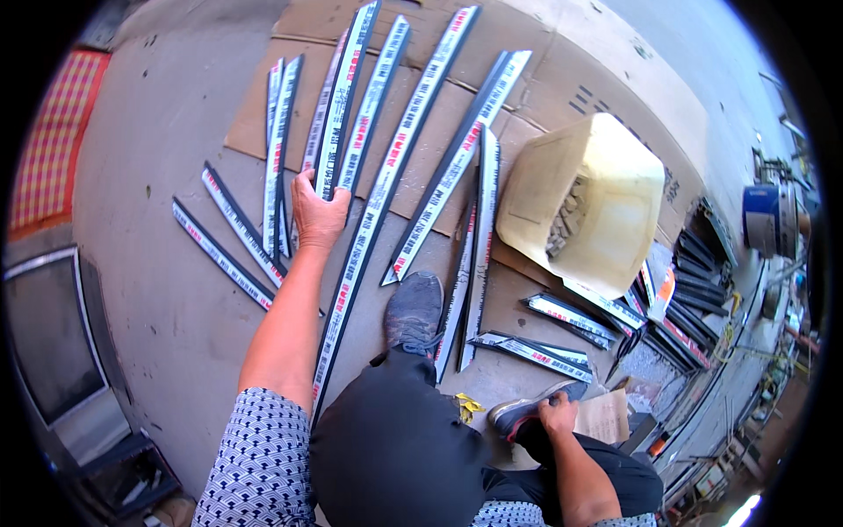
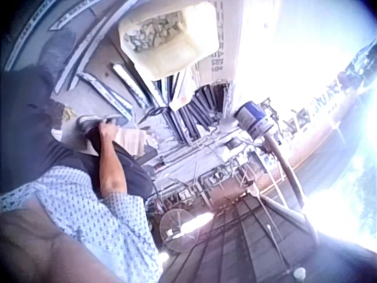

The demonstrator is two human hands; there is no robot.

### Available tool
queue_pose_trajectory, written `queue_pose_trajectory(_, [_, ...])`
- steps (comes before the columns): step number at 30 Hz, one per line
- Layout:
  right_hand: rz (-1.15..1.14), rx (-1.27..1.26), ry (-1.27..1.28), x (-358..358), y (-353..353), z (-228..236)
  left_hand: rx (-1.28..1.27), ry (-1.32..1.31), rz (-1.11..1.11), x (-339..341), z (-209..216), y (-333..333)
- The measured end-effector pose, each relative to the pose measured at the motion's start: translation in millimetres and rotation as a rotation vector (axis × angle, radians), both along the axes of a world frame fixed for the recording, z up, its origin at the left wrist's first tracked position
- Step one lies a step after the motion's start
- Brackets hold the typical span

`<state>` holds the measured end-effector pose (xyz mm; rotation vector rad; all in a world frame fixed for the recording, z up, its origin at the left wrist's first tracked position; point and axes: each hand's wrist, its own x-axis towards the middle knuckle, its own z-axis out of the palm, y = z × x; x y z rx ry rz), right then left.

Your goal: The person sits on the floor and organizes long strips of window seal material. They pick up a black rubber seal and a metal frame, then insert the seal into the frame's groove by hand. The person continues to align and fit the seal into the frame, ensuring it is seated correctly.

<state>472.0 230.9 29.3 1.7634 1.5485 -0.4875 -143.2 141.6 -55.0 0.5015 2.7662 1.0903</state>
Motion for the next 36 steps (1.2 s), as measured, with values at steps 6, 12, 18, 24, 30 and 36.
queue_pose_trajectory(6, [-0.034,0.022,-0.005,-6,1,1,-0.233,0.139,-0.088,6,-11,17])
queue_pose_trajectory(12, [-0.029,0.03,-0.018,-6,0,-1,-0.347,0.144,-0.137,11,-7,17])
queue_pose_trajectory(18, [-0.007,0.046,-0.002,-1,-1,-5,-0.395,0.14,-0.182,5,-6,15])
queue_pose_trajectory(24, [-0.011,0.04,-0.006,-8,0,-2,-0.406,0.158,-0.203,7,-3,19])
queue_pose_trajectory(30, [-0.006,0.062,0.0,0,-3,-3,-0.402,0.149,-0.219,8,-4,20])
queue_pose_trajectory(36, [-0.004,0.077,-0.003,-2,-4,-7,-0.241,0.24,-0.111,33,17,14])
